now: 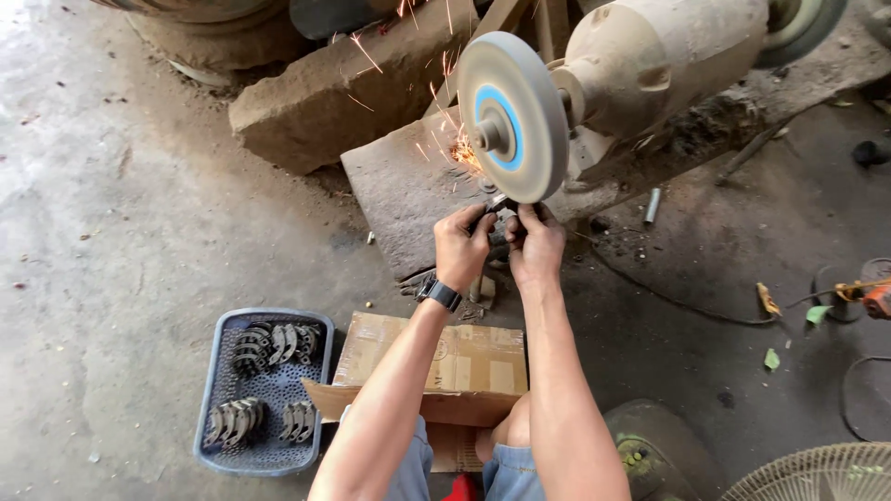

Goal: The person sits on a low stool and grinds small metal parts against a rotating grinding wheel, generating sparks. They repeatedly pick up parts from a plastic basket, grind them, and place them back into the basket.

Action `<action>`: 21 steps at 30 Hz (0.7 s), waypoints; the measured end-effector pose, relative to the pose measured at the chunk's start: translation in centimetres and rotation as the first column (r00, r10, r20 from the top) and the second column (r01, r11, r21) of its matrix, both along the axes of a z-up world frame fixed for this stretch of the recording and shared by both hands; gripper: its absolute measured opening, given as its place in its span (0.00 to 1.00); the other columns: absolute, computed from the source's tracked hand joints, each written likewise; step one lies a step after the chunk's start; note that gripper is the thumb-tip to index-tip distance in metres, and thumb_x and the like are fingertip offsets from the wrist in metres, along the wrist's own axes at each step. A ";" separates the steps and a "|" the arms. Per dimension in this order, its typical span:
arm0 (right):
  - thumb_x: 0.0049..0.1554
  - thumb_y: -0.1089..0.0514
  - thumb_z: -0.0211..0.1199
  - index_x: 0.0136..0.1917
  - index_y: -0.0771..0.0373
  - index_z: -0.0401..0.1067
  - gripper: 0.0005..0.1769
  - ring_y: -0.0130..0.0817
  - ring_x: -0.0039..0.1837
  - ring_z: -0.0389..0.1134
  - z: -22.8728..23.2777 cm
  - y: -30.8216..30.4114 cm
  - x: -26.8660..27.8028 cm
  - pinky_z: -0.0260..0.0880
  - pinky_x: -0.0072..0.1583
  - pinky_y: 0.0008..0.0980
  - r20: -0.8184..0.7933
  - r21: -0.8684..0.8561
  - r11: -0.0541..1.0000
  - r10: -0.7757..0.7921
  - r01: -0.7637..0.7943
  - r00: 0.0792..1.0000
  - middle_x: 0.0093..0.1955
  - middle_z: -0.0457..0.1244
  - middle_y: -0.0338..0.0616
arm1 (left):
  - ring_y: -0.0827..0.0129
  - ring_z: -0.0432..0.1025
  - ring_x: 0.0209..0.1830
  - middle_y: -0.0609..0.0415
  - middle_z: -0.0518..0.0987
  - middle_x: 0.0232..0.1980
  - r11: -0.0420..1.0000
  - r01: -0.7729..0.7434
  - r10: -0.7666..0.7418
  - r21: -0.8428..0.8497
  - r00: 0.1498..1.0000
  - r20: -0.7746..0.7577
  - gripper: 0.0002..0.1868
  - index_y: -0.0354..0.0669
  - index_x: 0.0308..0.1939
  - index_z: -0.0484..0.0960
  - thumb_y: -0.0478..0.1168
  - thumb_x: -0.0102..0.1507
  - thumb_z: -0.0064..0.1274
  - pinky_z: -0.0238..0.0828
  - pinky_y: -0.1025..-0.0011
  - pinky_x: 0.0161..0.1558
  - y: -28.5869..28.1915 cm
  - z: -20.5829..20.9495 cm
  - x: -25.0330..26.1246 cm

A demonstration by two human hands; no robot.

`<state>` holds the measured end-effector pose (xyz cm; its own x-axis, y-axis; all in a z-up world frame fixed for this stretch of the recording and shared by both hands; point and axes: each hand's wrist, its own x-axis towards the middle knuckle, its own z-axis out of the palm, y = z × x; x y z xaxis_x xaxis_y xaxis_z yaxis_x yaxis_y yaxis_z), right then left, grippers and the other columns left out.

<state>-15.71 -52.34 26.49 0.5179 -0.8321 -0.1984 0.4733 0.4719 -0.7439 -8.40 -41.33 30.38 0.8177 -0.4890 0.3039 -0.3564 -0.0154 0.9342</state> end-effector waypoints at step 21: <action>0.60 0.59 0.63 0.55 0.66 0.74 0.11 0.35 0.45 0.69 9.7 3.9 -10.1 0.74 0.51 0.40 -0.198 0.169 0.900 0.431 -0.403 0.880 0.46 0.70 0.42 | 0.70 0.78 0.39 0.48 0.84 0.43 0.953 0.301 -0.246 0.003 0.782 -0.572 0.17 0.32 0.53 0.81 0.43 0.70 0.49 0.76 0.69 0.44 8.6 3.8 -5.4</action>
